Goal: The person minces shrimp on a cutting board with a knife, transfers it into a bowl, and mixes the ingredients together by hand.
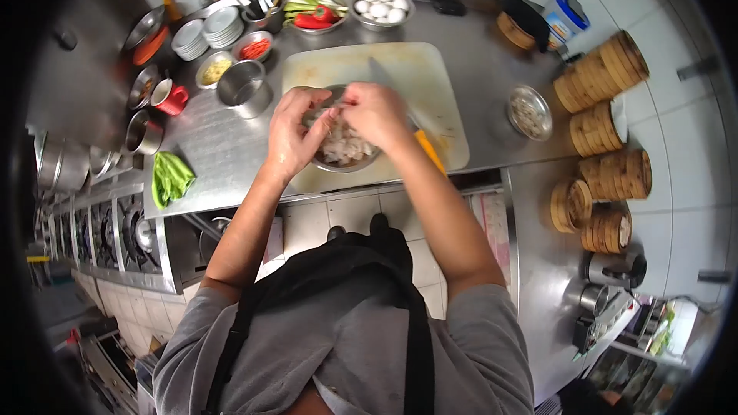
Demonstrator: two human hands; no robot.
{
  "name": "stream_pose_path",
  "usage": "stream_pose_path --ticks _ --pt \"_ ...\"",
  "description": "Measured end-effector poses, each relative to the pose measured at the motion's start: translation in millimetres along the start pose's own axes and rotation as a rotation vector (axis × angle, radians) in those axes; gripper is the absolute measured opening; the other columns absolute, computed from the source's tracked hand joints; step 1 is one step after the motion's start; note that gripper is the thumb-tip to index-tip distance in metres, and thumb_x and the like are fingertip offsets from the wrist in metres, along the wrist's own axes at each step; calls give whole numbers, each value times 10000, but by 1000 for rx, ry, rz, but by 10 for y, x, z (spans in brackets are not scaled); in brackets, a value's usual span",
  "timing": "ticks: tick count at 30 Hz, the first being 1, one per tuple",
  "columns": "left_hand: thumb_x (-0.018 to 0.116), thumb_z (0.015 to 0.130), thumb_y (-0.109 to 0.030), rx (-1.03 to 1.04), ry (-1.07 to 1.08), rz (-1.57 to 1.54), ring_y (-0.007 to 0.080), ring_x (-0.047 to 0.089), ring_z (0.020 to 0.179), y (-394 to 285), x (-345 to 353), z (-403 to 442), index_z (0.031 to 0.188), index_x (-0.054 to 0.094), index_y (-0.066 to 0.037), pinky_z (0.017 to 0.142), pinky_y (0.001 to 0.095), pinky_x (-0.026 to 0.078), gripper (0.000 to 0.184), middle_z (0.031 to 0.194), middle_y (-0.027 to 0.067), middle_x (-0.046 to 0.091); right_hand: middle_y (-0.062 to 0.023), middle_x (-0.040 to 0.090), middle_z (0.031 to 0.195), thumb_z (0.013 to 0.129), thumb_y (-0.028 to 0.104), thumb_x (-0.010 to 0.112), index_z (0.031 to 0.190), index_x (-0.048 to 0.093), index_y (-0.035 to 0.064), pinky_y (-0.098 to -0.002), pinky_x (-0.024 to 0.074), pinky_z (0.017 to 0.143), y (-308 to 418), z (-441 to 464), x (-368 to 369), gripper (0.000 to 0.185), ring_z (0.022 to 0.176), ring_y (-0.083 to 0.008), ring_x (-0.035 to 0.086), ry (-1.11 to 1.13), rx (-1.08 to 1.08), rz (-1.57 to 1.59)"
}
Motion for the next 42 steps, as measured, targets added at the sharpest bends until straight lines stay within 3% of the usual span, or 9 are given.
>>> stream_pose_path --ticks 5,11,14,18,21,27,34,40,42 --pt "756 909 -98 -30 8 -33 343 695 872 99 182 38 986 733 -47 784 420 560 95 961 139 704 -108 788 916 969 128 658 1110 783 73 -364 570 764 -103 -162 94 196 820 -206 739 70 46 451" --pt "745 930 -83 -177 126 42 269 695 817 184 63 16 1027 726 -39 736 372 555 108 962 128 706 -39 727 838 966 14 564 909 741 47 -318 529 758 -871 -600 -668 188 791 -135 652 -306 140 314" --pt "741 938 -69 -220 120 70 242 678 819 129 -98 -27 1051 720 -26 732 360 548 122 975 121 705 -14 653 889 974 107 658 1001 708 66 -272 526 592 -1716 -879 -1331 71 723 -118 636 -658 353 387" --pt "736 942 -49 -304 158 102 210 639 800 224 -313 -126 1063 717 -13 711 345 532 127 961 108 691 -39 644 847 952 275 745 1075 664 75 -271 455 486 -3392 -1248 -2074 248 560 -122 582 -949 609 349" --pt "732 949 -56 -351 149 126 190 638 804 273 -357 -139 1050 719 -17 687 338 528 109 963 100 694 -74 657 738 934 373 751 1038 654 13 -318 432 419 -3594 -1232 -2264 387 508 -144 570 -846 855 391" --pt "690 978 -75 -275 158 213 238 678 835 263 -313 -61 1062 735 -26 698 358 547 107 969 125 705 -86 686 733 998 300 652 1079 636 31 -284 382 400 -4256 -859 -2040 281 470 -121 511 -700 887 783" --pt "618 982 6 -142 -100 65 272 716 947 149 -389 300 1149 735 -10 843 359 571 205 1041 150 721 -65 666 789 986 190 657 1160 648 40 -266 388 424 -1836 -682 -1818 229 520 -99 533 -796 462 644" --pt "658 946 -7 170 143 -90 377 680 1168 -369 190 637 1250 692 -11 1014 431 542 306 1235 196 696 -222 771 1060 985 195 589 1334 615 35 -459 575 915 -801 -438 -696 385 935 -387 761 -550 124 147" --pt "693 961 -84 179 172 -61 394 649 1220 -237 453 681 1298 680 -25 1039 442 529 342 1288 211 668 -258 750 996 967 183 566 1431 573 108 -513 572 891 -458 -429 -498 470 935 -441 742 -483 97 139"
Point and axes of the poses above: each hand's wrist, its own z-axis towards the middle knuckle, its own x-axis out of the palm, y = z × x, the point moved 1 cm from there along z, towards the middle knuckle
